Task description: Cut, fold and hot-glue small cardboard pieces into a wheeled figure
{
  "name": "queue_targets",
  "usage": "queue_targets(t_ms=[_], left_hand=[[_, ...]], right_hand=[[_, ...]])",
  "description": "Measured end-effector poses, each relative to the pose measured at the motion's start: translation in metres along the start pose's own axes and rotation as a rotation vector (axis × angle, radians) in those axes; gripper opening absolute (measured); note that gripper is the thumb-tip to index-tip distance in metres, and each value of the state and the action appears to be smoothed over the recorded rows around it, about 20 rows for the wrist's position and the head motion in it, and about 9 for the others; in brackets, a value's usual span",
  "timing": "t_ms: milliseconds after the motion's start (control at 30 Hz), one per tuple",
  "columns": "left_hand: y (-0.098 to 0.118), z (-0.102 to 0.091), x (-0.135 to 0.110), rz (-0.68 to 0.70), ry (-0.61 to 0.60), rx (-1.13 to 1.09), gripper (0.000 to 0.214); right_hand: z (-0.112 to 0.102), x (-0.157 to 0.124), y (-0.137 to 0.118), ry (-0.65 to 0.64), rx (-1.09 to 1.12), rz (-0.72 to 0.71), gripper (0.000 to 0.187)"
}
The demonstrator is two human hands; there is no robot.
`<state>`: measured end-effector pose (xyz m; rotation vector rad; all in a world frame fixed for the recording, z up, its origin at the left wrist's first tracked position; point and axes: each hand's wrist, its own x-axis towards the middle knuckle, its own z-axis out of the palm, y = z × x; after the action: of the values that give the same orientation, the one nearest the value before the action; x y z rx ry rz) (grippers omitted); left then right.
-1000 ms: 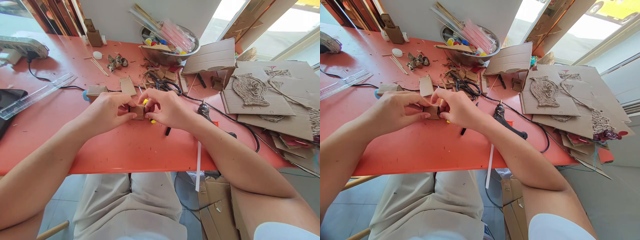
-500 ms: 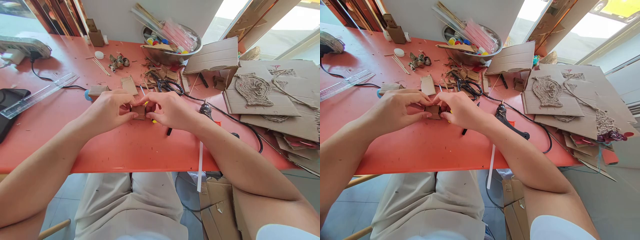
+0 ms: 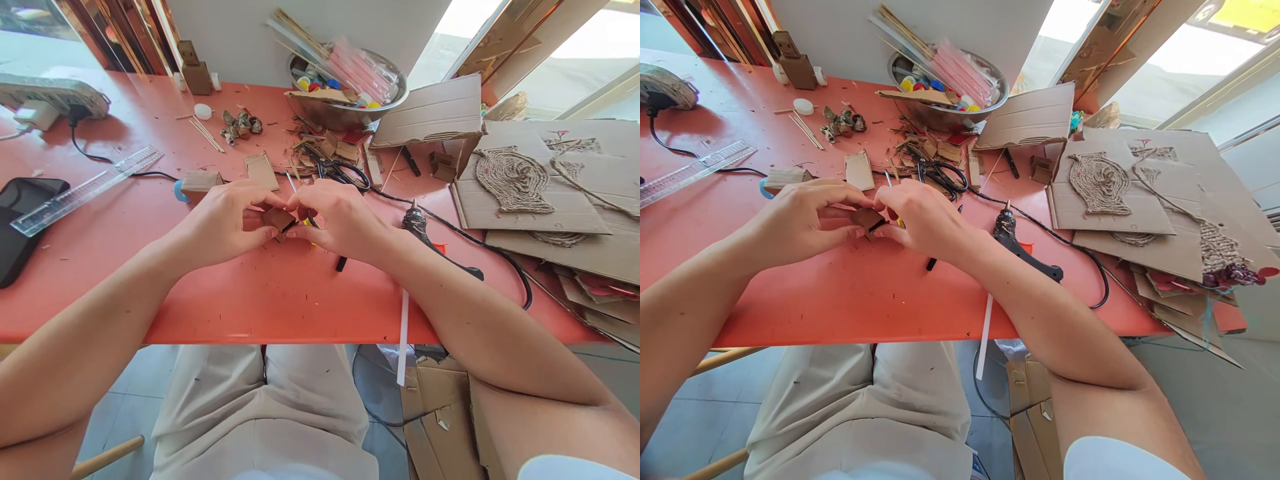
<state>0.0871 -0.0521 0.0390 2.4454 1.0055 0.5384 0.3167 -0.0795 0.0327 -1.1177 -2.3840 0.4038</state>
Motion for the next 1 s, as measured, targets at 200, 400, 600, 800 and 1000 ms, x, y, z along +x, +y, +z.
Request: queue_targets(t_ms=[200, 400, 600, 800, 1000], left_hand=[[0.0033, -0.001, -0.0011, 0.037, -0.001, -0.092, 0.032], [0.0018, -0.0007, -0.002, 0.088, -0.039, -0.042, 0.026], [-0.0016, 0.0049, -0.0014, 0.131, -0.007, -0.072, 0.024], [-0.0031, 0.0067, 0.0007, 0.133, 0.01, -0.08, 0.019], [-0.0015, 0.0026, -0.0002, 0.107, 0.024, -0.047, 0.024]], right_hand=[[0.0028, 0.0008, -0.004, -0.007, -0.003, 0.013, 0.013], [0.0074, -0.0003, -0.007, 0.016, -0.055, 0.02, 0.012], [0.0103, -0.0001, -0.0077, 0.036, -0.055, 0.05, 0.014], [0.0067, 0.0007, -0.0056, -0.006, 0.052, 0.038, 0.017], [0.0035, 0.0009, -0.0063, 0.02, 0.09, 0.035, 0.022]])
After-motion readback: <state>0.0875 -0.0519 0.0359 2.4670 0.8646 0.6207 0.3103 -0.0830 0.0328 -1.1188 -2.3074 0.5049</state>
